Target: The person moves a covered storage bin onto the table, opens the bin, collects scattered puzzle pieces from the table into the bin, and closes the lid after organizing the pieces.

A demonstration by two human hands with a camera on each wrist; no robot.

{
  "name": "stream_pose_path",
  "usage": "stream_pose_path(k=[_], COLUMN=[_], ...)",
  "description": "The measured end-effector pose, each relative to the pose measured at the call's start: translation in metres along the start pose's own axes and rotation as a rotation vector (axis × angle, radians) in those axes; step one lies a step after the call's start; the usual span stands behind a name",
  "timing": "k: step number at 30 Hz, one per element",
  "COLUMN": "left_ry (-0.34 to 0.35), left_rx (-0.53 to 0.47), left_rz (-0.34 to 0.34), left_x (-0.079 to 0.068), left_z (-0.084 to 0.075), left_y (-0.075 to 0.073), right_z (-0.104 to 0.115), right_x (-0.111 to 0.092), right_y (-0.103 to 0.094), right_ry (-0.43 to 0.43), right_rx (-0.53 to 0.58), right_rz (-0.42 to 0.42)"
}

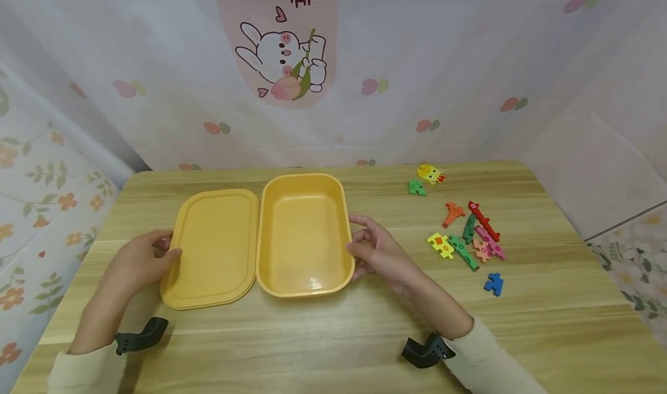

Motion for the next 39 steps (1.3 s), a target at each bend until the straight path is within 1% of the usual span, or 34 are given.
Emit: stream_pose_path(k=[4,7,9,11,13,14,17,19,20,21,24,29,33,39], left_ry=[-0.009,-0.007,0.013,0.038,0.067,0.077,0.079,0.062,0.051,0.045,0.034,0.031,0.02,-0.01], left_rx=[0.021,0.074,0.092,0.078,0.014,-0.046,-0.255,-0.385,-0.445,-0.481,-0.563,-0.681,-0.769,-0.896], left_rz=[0.004,-0.016,-0.043,-0.063,-0.058,-0.036,0.069,0.134,0.161,0.176,0.189,0.182,0.177,0.194], left_x=[-0.001,-0.004,-0.005,-0.007,-0.008,-0.009,-0.011,-0.013,-0.013,-0.013,-0.012,-0.009,-0.007,-0.007], left_z=[-0.003,-0.008,-0.015,-0.024,-0.034,-0.039,-0.053,-0.059,-0.062,-0.064,-0.069,-0.076,-0.079,-0.082], left_y=[-0.001,-0.002,-0.003,-0.002,0.0,0.002,0.009,0.014,0.016,0.018,0.022,0.028,0.031,0.038], right_z=[0.001,0.001,0.001,0.0,0.0,0.0,0.001,0.001,0.001,0.0,-0.001,-0.001,-0.001,0.001], right_x=[0.0,0.0,0.0,0.0,0.0,0.0,0.0,0.0,0.0,0.0,0.0,0.0,0.0,0.0], right_y=[0.0,0.0,0.0,0.0,0.0,0.0,0.0,0.0,-0.001,-0.001,-0.001,-0.002,-0.002,-0.001], right_ry=[-0.009,-0.008,-0.004,-0.001,-0.001,-0.002,-0.002,-0.001,0.0,0.0,-0.002,0.003,0.006,0.002], right_rx=[0.0,-0.001,0.002,0.004,0.005,0.006,0.008,0.01,0.011,0.011,0.013,0.017,0.019,0.012], right_rz=[0.006,0.006,0.002,-0.002,-0.004,-0.005,-0.006,-0.005,-0.006,-0.004,0.0,-0.003,-0.003,0.003])
Point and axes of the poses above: each hand's wrist, its own x-axis towards the middle knuckle, its own y-axis out of the palm, z = x × y, the point moved 5 cm from there along x, towards the middle knuckle, and after that the axes turned 1 degree about -z, right-handed, at the moved point
